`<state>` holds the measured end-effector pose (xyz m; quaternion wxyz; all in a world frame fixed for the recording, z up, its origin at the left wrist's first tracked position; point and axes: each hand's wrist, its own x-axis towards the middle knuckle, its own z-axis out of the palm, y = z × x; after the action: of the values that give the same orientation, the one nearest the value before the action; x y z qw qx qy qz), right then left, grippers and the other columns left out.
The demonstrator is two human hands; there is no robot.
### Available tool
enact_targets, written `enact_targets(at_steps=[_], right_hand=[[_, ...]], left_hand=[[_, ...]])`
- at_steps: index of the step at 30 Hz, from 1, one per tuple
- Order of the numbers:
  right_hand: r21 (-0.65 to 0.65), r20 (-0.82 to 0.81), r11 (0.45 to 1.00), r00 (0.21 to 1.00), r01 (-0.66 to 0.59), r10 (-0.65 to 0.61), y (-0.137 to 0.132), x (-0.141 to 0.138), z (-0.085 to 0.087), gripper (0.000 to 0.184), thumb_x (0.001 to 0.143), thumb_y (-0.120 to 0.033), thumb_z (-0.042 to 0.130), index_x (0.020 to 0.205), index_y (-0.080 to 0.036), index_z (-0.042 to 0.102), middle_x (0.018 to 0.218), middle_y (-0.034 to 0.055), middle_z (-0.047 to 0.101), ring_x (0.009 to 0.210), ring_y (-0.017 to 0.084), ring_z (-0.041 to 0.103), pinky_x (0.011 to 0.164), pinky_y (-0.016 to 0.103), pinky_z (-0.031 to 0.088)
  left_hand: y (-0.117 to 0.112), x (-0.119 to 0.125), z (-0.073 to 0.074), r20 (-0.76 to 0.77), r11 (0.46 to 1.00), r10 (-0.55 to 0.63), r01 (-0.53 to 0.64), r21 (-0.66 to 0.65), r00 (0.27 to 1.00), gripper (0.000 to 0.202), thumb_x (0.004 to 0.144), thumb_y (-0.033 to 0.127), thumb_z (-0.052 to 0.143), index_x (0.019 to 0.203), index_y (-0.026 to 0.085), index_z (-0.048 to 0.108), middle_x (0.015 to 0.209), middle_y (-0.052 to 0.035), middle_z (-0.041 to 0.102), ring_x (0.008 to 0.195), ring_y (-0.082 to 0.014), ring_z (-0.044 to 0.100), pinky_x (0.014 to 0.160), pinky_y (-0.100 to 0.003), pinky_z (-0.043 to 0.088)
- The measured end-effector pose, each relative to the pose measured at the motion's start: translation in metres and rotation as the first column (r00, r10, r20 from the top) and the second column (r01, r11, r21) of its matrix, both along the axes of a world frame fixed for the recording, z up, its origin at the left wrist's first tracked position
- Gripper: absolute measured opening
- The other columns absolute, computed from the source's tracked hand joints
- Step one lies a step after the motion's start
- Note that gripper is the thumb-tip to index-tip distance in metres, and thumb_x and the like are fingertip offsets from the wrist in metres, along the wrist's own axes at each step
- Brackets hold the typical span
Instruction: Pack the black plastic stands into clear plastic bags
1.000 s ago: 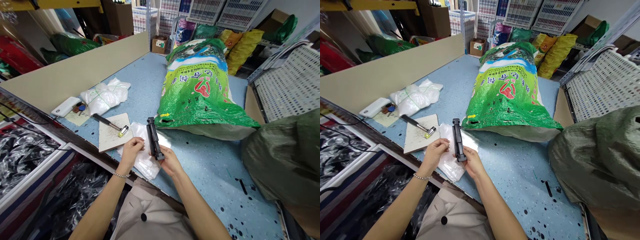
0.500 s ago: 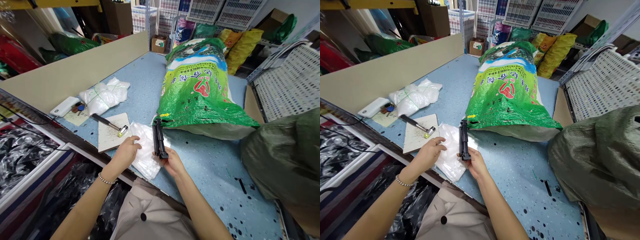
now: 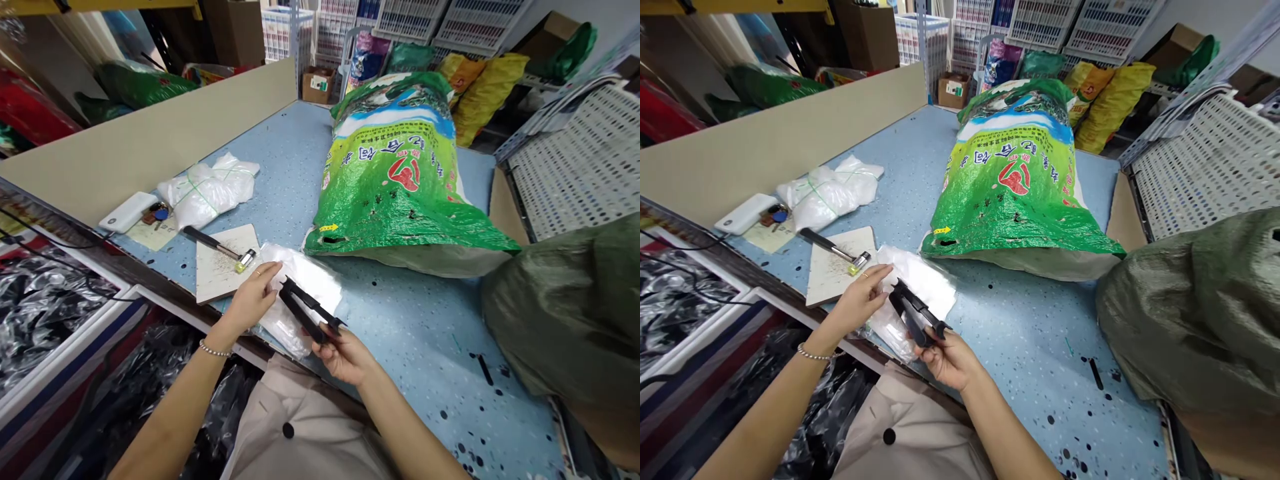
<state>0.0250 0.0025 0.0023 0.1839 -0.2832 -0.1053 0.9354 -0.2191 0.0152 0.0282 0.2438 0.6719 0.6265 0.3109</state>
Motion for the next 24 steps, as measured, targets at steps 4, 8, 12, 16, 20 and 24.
enact_targets(at_steps=[4, 8, 12, 16, 20, 24], right_hand=[[0.274, 0.229, 0.956, 0.958, 0.107, -0.173, -0.001, -0.021, 0.001, 0.025, 0.077, -0.035, 0.073, 0.079, -0.012, 0.065, 0.062, 0.0063, 0.068, 0.044, 0.009, 0.057, 0.038, 0.015, 0.043], [0.598, 0.402, 0.801, 0.851, 0.036, -0.338, -0.01, -0.031, 0.021, 0.019, 0.076, -0.03, 0.072, 0.09, -0.018, 0.069, 0.064, -0.0012, 0.065, 0.046, 0.008, 0.053, 0.04, 0.016, 0.042], [0.41, 0.244, 0.908, 0.948, 0.09, -0.204, -0.017, -0.022, 0.03, 0.025, 0.077, -0.038, 0.07, 0.088, -0.015, 0.067, 0.058, -0.0004, 0.062, 0.04, 0.006, 0.047, 0.035, 0.015, 0.035], [0.247, 0.075, 0.941, 0.964, 0.23, -0.255, -0.019, -0.02, 0.029, 0.033, 0.075, -0.045, 0.071, 0.082, -0.014, 0.065, 0.057, -0.0012, 0.058, 0.04, 0.005, 0.041, 0.033, 0.014, 0.029], [0.664, 0.364, 0.741, 0.822, 0.101, -0.438, -0.03, -0.026, 0.032, 0.02, 0.08, -0.038, 0.067, 0.084, -0.019, 0.066, 0.057, -0.0028, 0.056, 0.047, 0.01, 0.047, 0.043, 0.019, 0.038], [0.839, 0.379, 0.529, 0.833, -0.127, -0.402, -0.047, -0.026, 0.046, 0.025, 0.087, -0.031, 0.057, 0.11, -0.024, 0.066, 0.084, 0.0007, 0.066, 0.072, 0.014, 0.058, 0.068, 0.025, 0.048]], left_hand=[[-0.025, 0.022, 0.014, -0.094, 0.981, -0.173, 0.18, 0.069, 0.98, 0.068, 0.08, 0.003, 0.038, 0.146, 0.021, 0.037, 0.147, -0.011, 0.043, 0.131, -0.0222, 0.047, 0.107, -0.036, 0.042], [-0.047, 0.039, 0.031, -0.031, 0.94, -0.339, 0.34, 0.027, 0.94, 0.07, 0.084, 0.003, 0.037, 0.149, 0.027, 0.03, 0.15, -0.0076, 0.041, 0.134, -0.0201, 0.044, 0.11, -0.035, 0.041], [-0.056, 0.033, 0.035, -0.013, 0.951, -0.291, 0.29, 0.104, 0.957, 0.071, 0.085, 0.002, 0.037, 0.15, 0.03, 0.028, 0.149, -0.008, 0.043, 0.135, -0.0223, 0.044, 0.112, -0.039, 0.038], [-0.067, 0.042, 0.034, -0.014, 0.913, -0.363, 0.359, 0.192, 0.932, 0.075, 0.086, 0.001, 0.037, 0.152, 0.032, 0.018, 0.15, -0.0081, 0.04, 0.134, -0.0225, 0.045, 0.111, -0.038, 0.041], [-0.079, 0.062, 0.039, -0.037, 0.894, -0.435, 0.436, 0.103, 0.9, 0.079, 0.082, 0.001, 0.039, 0.153, 0.029, 0.015, 0.152, -0.0095, 0.037, 0.133, -0.0234, 0.046, 0.107, -0.037, 0.045], [-0.098, 0.046, 0.052, -0.092, 0.932, -0.358, 0.361, 0.025, 0.929, 0.063, 0.087, 0.018, 0.05, 0.147, 0.03, 0.035, 0.138, -0.0094, 0.054, 0.119, -0.0244, 0.058, 0.098, -0.035, 0.052]])
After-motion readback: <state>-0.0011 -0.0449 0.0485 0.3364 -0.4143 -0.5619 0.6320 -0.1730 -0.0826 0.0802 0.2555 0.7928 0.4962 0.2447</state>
